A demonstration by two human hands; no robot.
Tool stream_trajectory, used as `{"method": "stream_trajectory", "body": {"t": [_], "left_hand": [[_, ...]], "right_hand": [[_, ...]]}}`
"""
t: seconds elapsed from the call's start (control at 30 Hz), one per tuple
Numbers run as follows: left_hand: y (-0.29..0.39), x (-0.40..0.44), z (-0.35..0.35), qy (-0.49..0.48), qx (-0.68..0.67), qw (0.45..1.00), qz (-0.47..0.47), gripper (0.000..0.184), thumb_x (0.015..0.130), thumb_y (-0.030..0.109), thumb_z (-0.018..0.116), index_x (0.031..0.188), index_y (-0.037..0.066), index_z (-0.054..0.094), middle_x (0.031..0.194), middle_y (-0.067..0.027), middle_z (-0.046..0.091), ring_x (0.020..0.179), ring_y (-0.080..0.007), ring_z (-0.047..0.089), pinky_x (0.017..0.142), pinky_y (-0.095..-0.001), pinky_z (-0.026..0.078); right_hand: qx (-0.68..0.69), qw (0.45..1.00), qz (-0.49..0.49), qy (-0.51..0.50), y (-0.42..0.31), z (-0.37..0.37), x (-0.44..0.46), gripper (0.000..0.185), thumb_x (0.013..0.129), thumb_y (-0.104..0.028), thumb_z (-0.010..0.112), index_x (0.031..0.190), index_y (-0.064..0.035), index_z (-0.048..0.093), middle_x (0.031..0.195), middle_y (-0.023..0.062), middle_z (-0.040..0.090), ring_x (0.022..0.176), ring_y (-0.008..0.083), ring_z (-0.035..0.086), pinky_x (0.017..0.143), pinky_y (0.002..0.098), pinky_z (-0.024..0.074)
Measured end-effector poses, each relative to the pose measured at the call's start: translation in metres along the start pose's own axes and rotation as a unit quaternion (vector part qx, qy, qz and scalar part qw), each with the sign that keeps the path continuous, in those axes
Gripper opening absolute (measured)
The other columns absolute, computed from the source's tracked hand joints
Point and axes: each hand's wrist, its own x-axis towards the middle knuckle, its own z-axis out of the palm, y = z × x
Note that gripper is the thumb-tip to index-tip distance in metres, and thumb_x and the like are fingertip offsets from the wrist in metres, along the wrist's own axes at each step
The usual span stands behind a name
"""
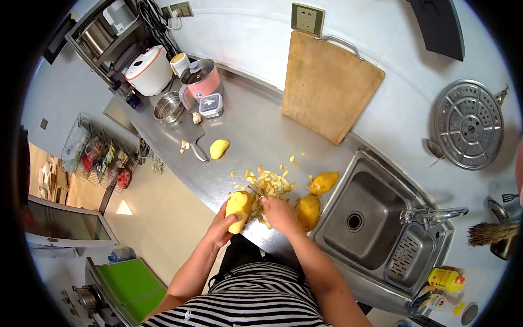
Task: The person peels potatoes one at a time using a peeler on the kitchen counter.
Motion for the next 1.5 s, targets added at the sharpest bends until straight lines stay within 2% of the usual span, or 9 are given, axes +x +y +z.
{"method": "stream_trajectory", "body": {"t": [0.2,0.63,0.73,0.83,0.9,1.1,1.23,1.33,1.5], "left_hand": [[-0.003,0.010,-0.010,-0.018,0.051,0.997,0.053,0.081,0.070,0.002,0.064,0.142,0.004,0.027,0.124,-0.0121,0.049,0.114,-0.0228,0.049,0.098,-0.0324,0.041],[-0.010,0.009,-0.031,0.010,0.022,0.996,0.090,0.085,0.066,-0.004,0.059,0.143,0.009,0.026,0.127,-0.0085,0.048,0.117,-0.0224,0.049,0.096,-0.0336,0.043],[-0.013,0.008,-0.038,-0.006,0.019,0.995,0.097,0.087,0.065,-0.002,0.061,0.144,0.010,0.026,0.129,-0.0079,0.047,0.119,-0.0220,0.048,0.098,-0.0334,0.041],[-0.011,-0.004,-0.027,-0.081,0.078,0.976,0.185,0.092,0.062,0.003,0.066,0.145,0.010,0.025,0.133,-0.0059,0.045,0.123,-0.0207,0.044,0.102,-0.0330,0.036],[-0.007,-0.004,-0.017,-0.050,0.145,0.974,0.167,0.091,0.063,0.003,0.068,0.144,0.009,0.026,0.131,-0.0065,0.046,0.121,-0.0201,0.045,0.101,-0.0330,0.037],[-0.007,0.006,-0.015,-0.033,0.071,0.990,0.115,0.080,0.072,0.004,0.071,0.142,0.006,0.030,0.126,-0.0083,0.049,0.116,-0.0192,0.048,0.099,-0.0323,0.039],[-0.008,0.008,-0.019,-0.011,0.091,0.992,0.082,0.078,0.072,0.006,0.072,0.139,0.005,0.034,0.121,-0.0074,0.052,0.113,-0.0186,0.050,0.096,-0.0317,0.041],[-0.011,0.002,-0.018,-0.022,0.149,0.981,0.123,0.080,0.068,0.007,0.073,0.139,0.005,0.035,0.120,-0.0073,0.053,0.111,-0.0176,0.051,0.095,-0.0307,0.041],[-0.007,-0.001,-0.011,-0.013,0.245,0.955,0.167,0.083,0.066,0.012,0.076,0.138,0.004,0.035,0.122,-0.0083,0.053,0.113,-0.0177,0.050,0.097,-0.0304,0.040]], "right_hand": [[-0.034,0.995,-0.073,0.053,-0.020,-0.004,-0.015,0.038,0.097,-0.037,0.035,0.096,-0.0052,0.055,0.079,0.0211,0.064,0.079,0.0413,0.062,0.071,0.0518,0.0467],[-0.031,0.999,-0.035,0.003,-0.048,-0.004,0.000,0.037,0.097,-0.038,0.035,0.098,-0.0081,0.056,0.086,0.0210,0.064,0.085,0.0407,0.061,0.074,0.0514,0.0459],[-0.045,0.999,-0.012,-0.005,-0.039,0.008,0.009,0.035,0.097,-0.035,0.035,0.103,-0.0086,0.057,0.091,0.0221,0.064,0.089,0.0406,0.061,0.077,0.0505,0.0461],[-0.061,0.998,0.021,0.007,-0.012,0.012,0.024,0.035,0.096,-0.031,0.037,0.110,-0.0072,0.058,0.097,0.0227,0.063,0.094,0.0396,0.060,0.080,0.0499,0.0458],[-0.052,0.998,0.043,0.008,-0.017,0.006,0.014,0.034,0.096,-0.029,0.036,0.108,-0.0051,0.057,0.095,0.0243,0.063,0.092,0.0417,0.060,0.080,0.0507,0.0452],[0.023,0.997,-0.042,0.062,-0.030,-0.011,-0.009,0.034,0.096,-0.033,0.037,0.094,-0.0032,0.055,0.084,0.0227,0.064,0.081,0.0439,0.060,0.074,0.0525,0.0454],[-0.052,0.996,-0.075,0.012,-0.041,-0.019,-0.022,0.035,0.097,-0.034,0.037,0.099,-0.0048,0.056,0.087,0.0213,0.065,0.084,0.0406,0.062,0.073,0.0532,0.0458],[-0.061,0.993,-0.033,0.091,-0.016,-0.007,0.005,0.032,0.096,-0.033,0.040,0.097,-0.0049,0.055,0.081,0.0225,0.064,0.078,0.0435,0.061,0.071,0.0533,0.0461],[-0.011,0.998,-0.031,0.061,-0.004,-0.008,0.004,0.034,0.096,-0.035,0.040,0.096,-0.0037,0.054,0.081,0.0249,0.062,0.079,0.0463,0.059,0.073,0.0540,0.0452]]}}
